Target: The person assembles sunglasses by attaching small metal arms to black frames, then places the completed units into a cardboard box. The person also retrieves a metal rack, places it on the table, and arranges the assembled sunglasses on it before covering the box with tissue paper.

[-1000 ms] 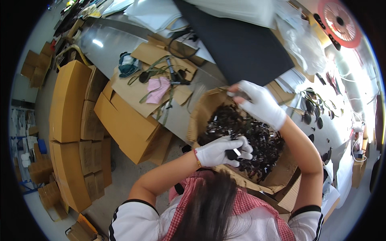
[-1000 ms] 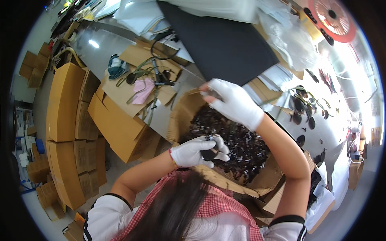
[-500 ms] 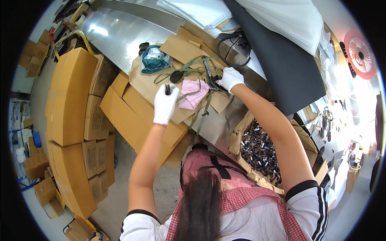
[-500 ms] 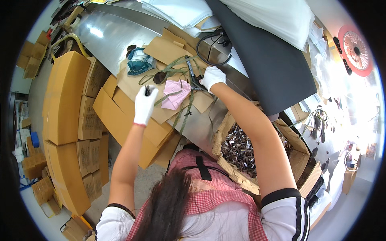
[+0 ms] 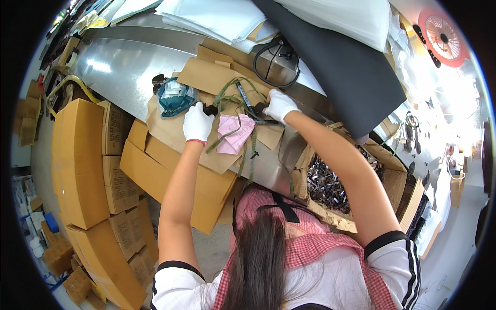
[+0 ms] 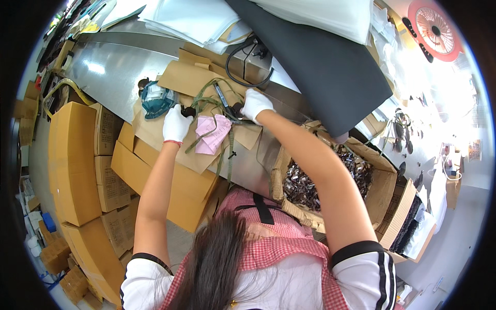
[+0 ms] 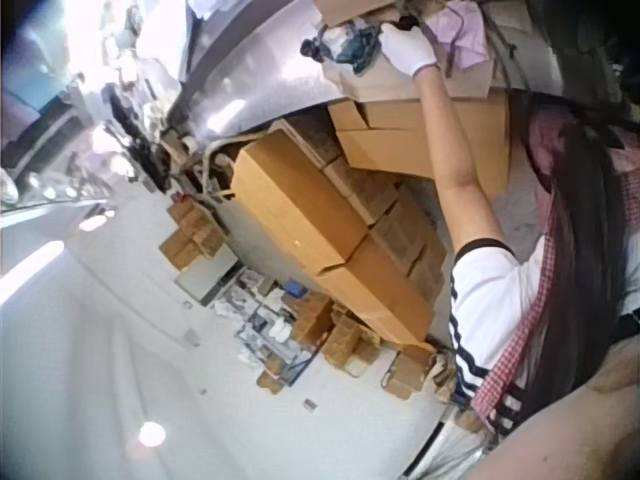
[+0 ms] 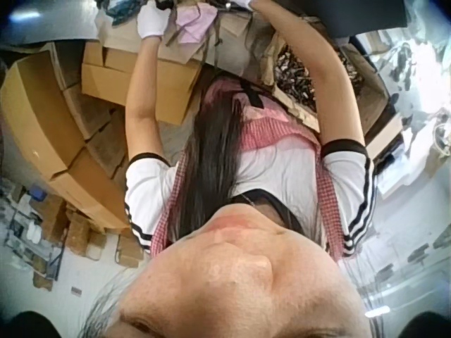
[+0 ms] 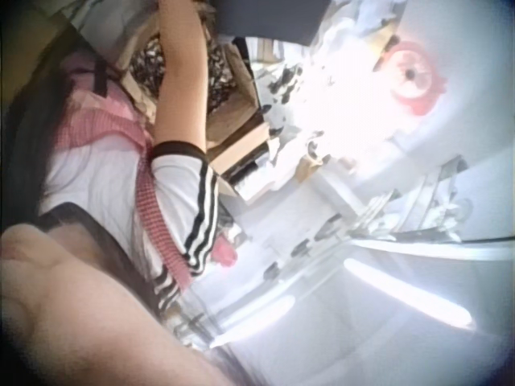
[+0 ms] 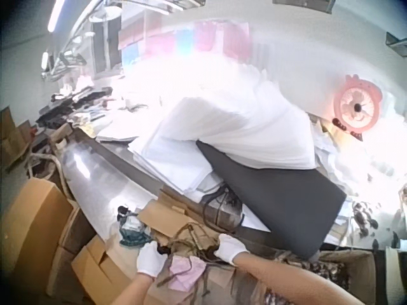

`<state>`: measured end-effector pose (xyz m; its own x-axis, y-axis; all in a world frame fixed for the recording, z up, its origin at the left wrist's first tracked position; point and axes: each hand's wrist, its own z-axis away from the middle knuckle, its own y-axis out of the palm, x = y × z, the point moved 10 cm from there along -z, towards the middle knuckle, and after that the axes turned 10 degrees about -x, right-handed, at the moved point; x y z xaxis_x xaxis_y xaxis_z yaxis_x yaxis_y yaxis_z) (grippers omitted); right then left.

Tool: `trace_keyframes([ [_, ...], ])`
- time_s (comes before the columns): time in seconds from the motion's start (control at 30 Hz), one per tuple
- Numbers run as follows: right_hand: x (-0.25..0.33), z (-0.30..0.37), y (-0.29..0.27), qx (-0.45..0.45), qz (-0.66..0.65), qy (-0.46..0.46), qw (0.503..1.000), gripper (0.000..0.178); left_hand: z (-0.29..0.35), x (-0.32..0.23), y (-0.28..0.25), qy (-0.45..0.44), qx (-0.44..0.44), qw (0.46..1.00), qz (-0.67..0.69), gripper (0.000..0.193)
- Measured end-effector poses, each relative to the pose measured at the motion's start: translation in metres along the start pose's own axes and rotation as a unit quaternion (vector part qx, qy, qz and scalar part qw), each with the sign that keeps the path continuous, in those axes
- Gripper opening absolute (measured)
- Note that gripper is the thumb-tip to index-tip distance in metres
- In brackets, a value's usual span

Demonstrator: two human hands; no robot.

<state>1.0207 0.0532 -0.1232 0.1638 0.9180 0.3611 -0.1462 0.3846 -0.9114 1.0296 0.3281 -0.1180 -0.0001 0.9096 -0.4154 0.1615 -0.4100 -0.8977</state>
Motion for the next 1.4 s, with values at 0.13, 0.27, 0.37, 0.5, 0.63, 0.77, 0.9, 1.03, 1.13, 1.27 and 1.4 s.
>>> trace_keyframes([
  [0.13, -0.005, -0.003, -0.025, 0.009, -0.039, -0.055, 0.998, 0.031, 0.003, 0.017, -0.008, -0.054, -0.022, 0.992, 0.109, 0.035],
  [0.27, -0.018, 0.013, -0.047, 0.037, -0.293, 0.029, 0.955, 0.022, 0.015, 0.030, -0.042, -0.069, -0.086, 0.967, 0.230, 0.038],
  [0.37, -0.023, 0.037, -0.043, 0.071, -0.502, 0.144, 0.850, 0.023, 0.030, 0.045, -0.059, -0.145, -0.039, 0.920, 0.362, 0.025],
  [0.5, -0.013, 0.057, -0.045, 0.090, -0.511, 0.140, 0.843, 0.023, 0.076, 0.023, -0.053, -0.284, 0.139, 0.656, 0.685, 0.018],
  [0.63, 0.014, 0.073, -0.053, 0.109, -0.537, 0.044, 0.836, 0.024, 0.116, -0.036, -0.056, -0.261, 0.282, 0.454, 0.804, 0.031],
  [0.77, 0.030, 0.090, -0.060, 0.105, -0.528, -0.006, 0.842, 0.024, 0.148, -0.086, -0.040, -0.301, 0.379, 0.308, 0.819, 0.025],
  [0.9, 0.023, 0.099, -0.062, 0.057, -0.517, 0.033, 0.854, 0.026, 0.148, -0.110, -0.002, -0.391, 0.289, 0.319, 0.814, 0.028],
  [1.03, 0.023, 0.108, -0.056, 0.002, -0.579, 0.033, 0.815, 0.022, 0.151, -0.149, -0.002, -0.314, 0.369, 0.318, 0.815, 0.053],
  [1.13, 0.025, 0.104, -0.055, -0.035, -0.415, -0.034, 0.908, 0.027, 0.151, -0.148, 0.009, -0.337, 0.356, 0.307, 0.816, 0.047],
  [1.27, 0.003, 0.104, -0.074, -0.157, -0.239, -0.018, 0.958, 0.025, 0.154, -0.147, 0.018, -0.340, 0.381, 0.271, 0.816, 0.025],
  [1.4, 0.005, 0.128, -0.100, -0.225, -0.193, -0.056, 0.953, 0.043, 0.150, -0.130, 0.013, -0.312, 0.287, 0.433, 0.796, 0.022],
])
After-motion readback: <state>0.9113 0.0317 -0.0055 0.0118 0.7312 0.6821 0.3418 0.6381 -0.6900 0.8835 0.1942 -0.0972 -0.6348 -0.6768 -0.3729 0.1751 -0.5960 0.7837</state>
